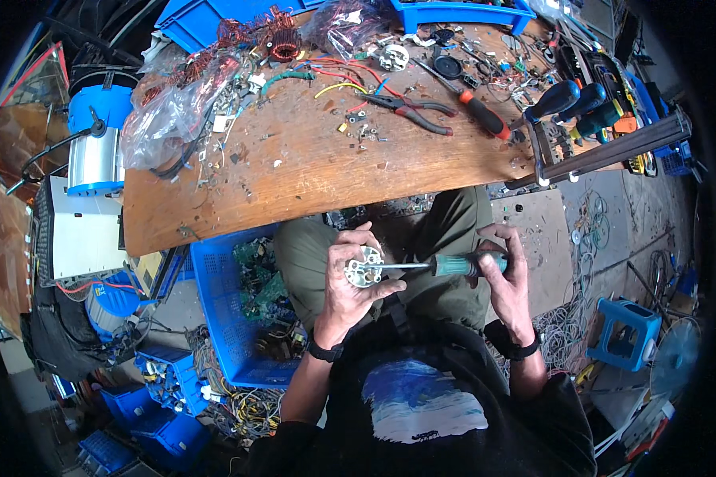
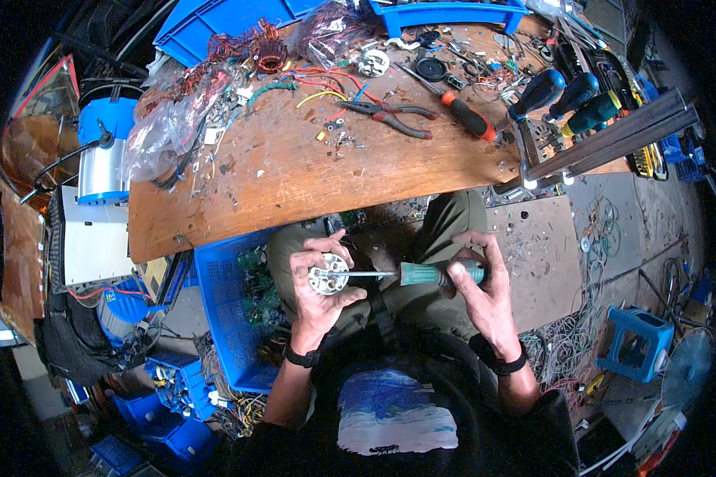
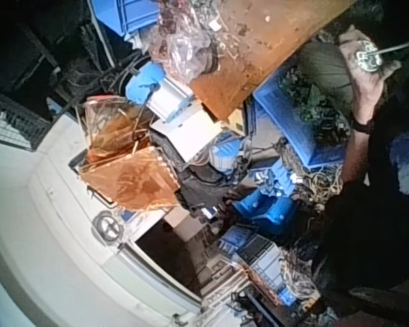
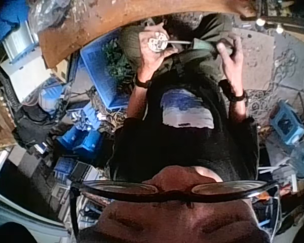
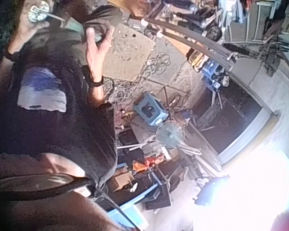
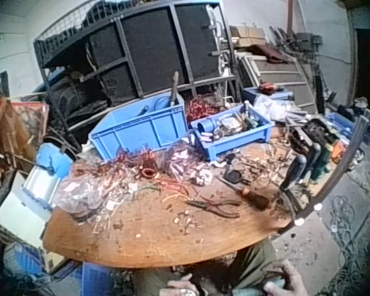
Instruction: The person sits on the floor in a cluttered workshop and uses a screwdriver to disassemble a white plastic electrical component. They carefully remove screws and separate the casing to access the internal parts.
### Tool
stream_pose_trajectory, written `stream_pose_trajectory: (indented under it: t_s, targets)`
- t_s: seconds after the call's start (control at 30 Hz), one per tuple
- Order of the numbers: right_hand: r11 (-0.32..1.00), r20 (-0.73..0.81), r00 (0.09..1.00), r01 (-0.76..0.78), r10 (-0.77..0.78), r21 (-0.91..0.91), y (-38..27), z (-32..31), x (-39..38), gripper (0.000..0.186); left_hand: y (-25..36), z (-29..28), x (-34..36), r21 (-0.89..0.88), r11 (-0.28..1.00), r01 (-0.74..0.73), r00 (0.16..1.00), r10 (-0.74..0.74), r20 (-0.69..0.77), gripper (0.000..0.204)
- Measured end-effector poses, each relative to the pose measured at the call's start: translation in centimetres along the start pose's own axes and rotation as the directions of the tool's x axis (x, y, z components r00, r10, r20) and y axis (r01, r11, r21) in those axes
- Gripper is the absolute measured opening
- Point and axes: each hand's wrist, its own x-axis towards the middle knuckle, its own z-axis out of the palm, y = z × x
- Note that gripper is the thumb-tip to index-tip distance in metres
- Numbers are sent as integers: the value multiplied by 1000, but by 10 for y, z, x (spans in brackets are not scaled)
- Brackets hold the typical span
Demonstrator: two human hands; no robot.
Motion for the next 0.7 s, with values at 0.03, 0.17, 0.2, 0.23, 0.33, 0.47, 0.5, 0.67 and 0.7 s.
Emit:
stream_pose_trajectory:
  t_s: [0.03,0.17,0.2,0.23,0.33,0.47,0.5,0.67,0.7]
  targets:
    - [998,6,998,60,-60,-17,1,1,0,59,-1,0,-1,-8,1000,-8,1000,8,-7,66]
    - [977,8,978,207,-208,52,4,10,4,59,-4,2,-4,-17,1000,-15,1000,14,-18,70]
    - [981,10,983,181,-182,61,1,9,5,59,-4,2,-4,-16,1000,-13,1000,12,-16,70]
    - [999,-6,1000,-19,20,50,1,3,1,60,-4,2,-4,-10,1000,-14,1000,13,-14,70]
    - [998,-4,999,-45,45,40,9,-4,3,61,-6,1,-4,-2,1000,-16,1000,16,-11,70]
    - [963,8,965,263,-264,55,15,0,9,59,-4,3,-2,27,999,-21,1000,21,1,70]
    - [986,15,989,148,-150,75,7,0,6,61,-3,4,-2,43,999,-21,1000,21,9,69]
    - [996,-24,996,83,-83,14,10,-2,4,58,2,4,2,15,1000,12,1000,-12,25,65]
    - [979,-36,979,202,-201,15,12,4,6,55,2,4,2,10,1000,15,1000,-15,21,65]
